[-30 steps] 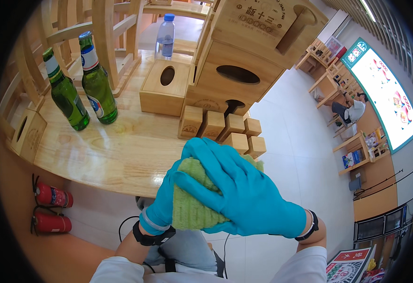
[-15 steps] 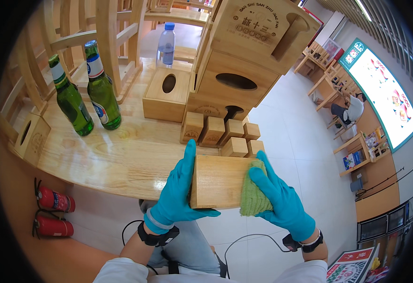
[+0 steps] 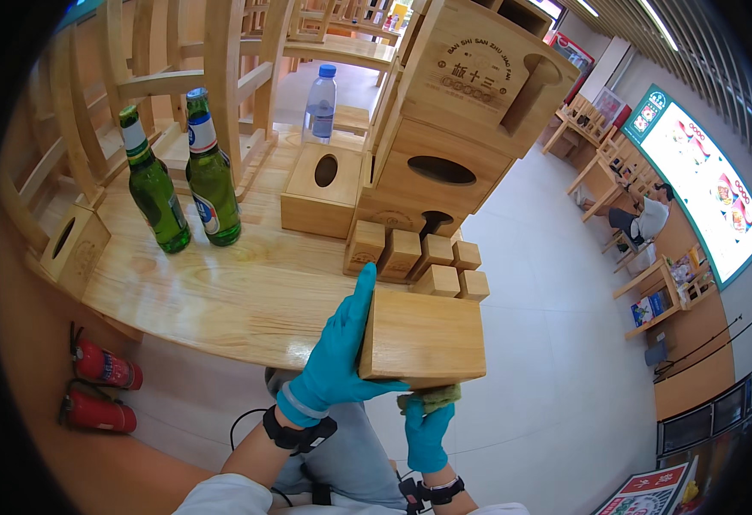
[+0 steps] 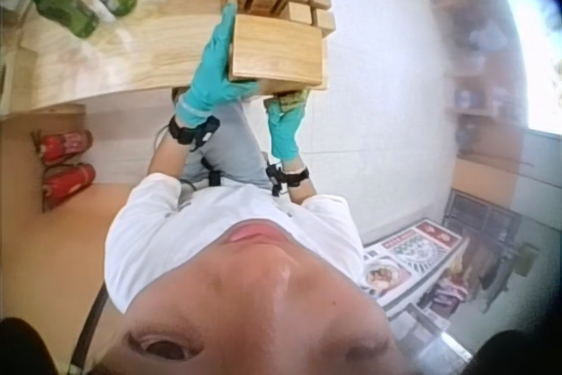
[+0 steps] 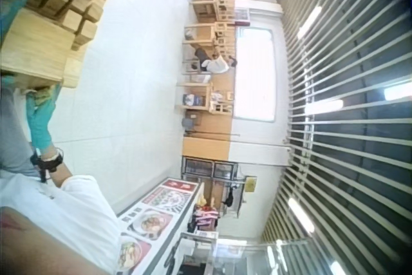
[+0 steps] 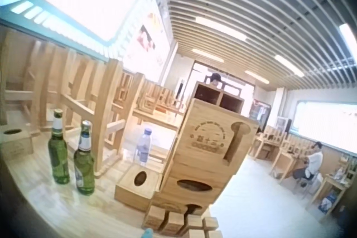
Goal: The person wipes several wooden boxes and drawers using a green cloth.
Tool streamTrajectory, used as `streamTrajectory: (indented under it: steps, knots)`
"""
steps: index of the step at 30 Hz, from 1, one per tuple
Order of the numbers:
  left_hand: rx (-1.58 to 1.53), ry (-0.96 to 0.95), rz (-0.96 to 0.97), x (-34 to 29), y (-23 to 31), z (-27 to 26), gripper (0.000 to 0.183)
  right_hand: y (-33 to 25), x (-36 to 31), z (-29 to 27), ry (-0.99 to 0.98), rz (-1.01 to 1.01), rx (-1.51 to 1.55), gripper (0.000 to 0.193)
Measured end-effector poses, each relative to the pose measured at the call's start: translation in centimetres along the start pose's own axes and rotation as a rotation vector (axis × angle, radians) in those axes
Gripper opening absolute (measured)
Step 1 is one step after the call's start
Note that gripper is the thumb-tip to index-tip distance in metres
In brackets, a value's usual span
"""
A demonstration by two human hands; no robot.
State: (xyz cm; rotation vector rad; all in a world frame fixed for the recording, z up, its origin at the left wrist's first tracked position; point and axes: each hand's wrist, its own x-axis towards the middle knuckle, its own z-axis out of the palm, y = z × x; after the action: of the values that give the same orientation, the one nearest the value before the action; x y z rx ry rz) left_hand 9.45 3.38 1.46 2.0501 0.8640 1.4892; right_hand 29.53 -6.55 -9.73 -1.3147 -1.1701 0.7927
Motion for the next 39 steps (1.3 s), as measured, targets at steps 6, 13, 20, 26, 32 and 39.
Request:
streamTrajectory:
  steps: [6, 13, 20, 26, 32, 39]
  knots:
    - [-0.059, -0.006, -0.008, 0.0, -0.4, 0.4, 0.140, -5.2, 1.0, -0.8, 0.050, 0.124, 0.116, 0.080]
    - [-0.103, -0.024, -0.028, 0.0, -0.4, 0.2, 0.142, -12.2, 5.8, 2.9, 0.211, -0.476, 0.110, 0.085]
    - [-0.230, -0.029, -0.136, -0.9, -0.8, 1.0, 0.143, -6.0, 1.4, 5.2, 0.520, -0.011, 0.271, 0.069]
    - [-0.220, 0.025, -0.046, -0.6, -1.0, 1.4, 0.142, -2.6, 0.6, 5.0, 0.521, -0.037, 0.287, 0.064]
    - [-0.225, 0.046, -0.042, -0.7, -0.8, 1.3, 0.140, 0.0, -1.0, 4.8, 0.503, 0.023, 0.202, 0.048]
    - [-0.217, 0.084, -0.023, -0.8, -1.2, 1.9, 0.138, -2.5, -1.5, 2.4, 0.192, 0.054, 0.163, 0.018]
